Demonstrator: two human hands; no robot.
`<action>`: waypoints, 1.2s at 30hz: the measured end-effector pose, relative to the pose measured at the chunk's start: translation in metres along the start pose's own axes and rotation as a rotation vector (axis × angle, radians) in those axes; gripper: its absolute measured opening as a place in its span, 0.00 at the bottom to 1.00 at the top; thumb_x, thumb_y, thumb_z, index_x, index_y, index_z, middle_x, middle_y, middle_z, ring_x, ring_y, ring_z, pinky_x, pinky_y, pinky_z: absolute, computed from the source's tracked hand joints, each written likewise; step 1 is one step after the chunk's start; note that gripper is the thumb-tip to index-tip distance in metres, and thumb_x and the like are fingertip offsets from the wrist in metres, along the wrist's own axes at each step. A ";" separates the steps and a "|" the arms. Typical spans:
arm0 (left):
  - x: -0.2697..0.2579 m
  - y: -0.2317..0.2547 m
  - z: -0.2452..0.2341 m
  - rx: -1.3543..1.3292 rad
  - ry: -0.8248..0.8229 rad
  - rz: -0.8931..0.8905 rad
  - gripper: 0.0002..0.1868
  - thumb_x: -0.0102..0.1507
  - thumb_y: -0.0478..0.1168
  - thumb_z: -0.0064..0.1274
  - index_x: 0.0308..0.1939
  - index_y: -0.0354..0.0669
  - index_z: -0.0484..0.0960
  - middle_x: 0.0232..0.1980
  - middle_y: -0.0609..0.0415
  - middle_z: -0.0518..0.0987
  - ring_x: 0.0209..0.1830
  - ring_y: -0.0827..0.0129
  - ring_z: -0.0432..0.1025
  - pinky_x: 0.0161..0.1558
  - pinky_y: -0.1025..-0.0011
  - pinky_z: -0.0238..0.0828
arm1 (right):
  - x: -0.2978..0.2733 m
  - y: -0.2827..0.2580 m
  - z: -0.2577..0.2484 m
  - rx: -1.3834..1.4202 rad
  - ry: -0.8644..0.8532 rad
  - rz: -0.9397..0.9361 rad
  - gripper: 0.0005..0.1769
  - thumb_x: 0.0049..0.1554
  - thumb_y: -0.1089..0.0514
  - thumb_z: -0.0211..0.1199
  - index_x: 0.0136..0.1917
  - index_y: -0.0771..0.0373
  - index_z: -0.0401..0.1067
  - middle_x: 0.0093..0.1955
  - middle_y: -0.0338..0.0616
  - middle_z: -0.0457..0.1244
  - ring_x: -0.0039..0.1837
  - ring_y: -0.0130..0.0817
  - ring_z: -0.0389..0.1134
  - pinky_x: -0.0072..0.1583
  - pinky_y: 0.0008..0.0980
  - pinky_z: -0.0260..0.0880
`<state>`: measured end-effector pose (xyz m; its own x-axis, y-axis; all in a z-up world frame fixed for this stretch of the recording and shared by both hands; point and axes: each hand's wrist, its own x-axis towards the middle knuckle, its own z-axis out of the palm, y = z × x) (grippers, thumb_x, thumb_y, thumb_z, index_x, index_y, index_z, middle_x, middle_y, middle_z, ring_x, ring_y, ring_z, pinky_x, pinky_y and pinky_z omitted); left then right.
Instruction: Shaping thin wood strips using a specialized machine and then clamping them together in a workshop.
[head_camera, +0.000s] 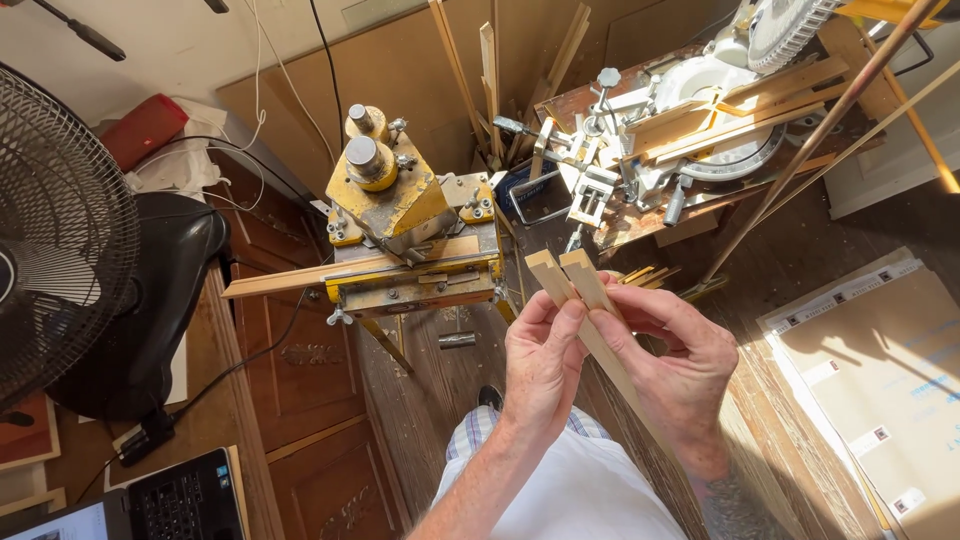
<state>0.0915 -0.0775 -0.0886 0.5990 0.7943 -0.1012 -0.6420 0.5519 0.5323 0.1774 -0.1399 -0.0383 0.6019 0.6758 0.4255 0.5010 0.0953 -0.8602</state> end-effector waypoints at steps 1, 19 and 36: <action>0.000 0.002 0.002 0.000 -0.010 -0.014 0.19 0.66 0.40 0.60 0.58 0.34 0.80 0.60 0.37 0.81 0.63 0.54 0.75 0.67 0.59 0.72 | 0.000 -0.002 0.001 -0.011 0.018 0.008 0.15 0.53 0.69 0.73 0.54 0.69 0.77 0.53 0.51 0.72 0.52 0.34 0.76 0.56 0.26 0.80; -0.014 -0.002 0.014 0.061 -0.046 0.083 0.17 0.68 0.42 0.59 0.56 0.37 0.80 0.62 0.43 0.80 0.66 0.57 0.73 0.72 0.58 0.67 | -0.021 0.013 -0.002 0.083 0.095 0.163 0.14 0.51 0.68 0.74 0.51 0.67 0.77 0.49 0.49 0.72 0.50 0.31 0.75 0.55 0.23 0.79; -0.023 -0.004 0.021 0.097 -0.024 0.174 0.11 0.68 0.40 0.58 0.50 0.38 0.80 0.57 0.38 0.82 0.61 0.54 0.76 0.68 0.56 0.71 | -0.033 0.019 0.003 0.235 0.175 0.251 0.12 0.51 0.68 0.73 0.50 0.66 0.77 0.48 0.48 0.71 0.50 0.30 0.74 0.56 0.23 0.78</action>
<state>0.0910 -0.1033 -0.0705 0.4954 0.8684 0.0191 -0.6882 0.3790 0.6187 0.1654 -0.1585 -0.0700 0.7949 0.5666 0.2171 0.1803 0.1210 -0.9761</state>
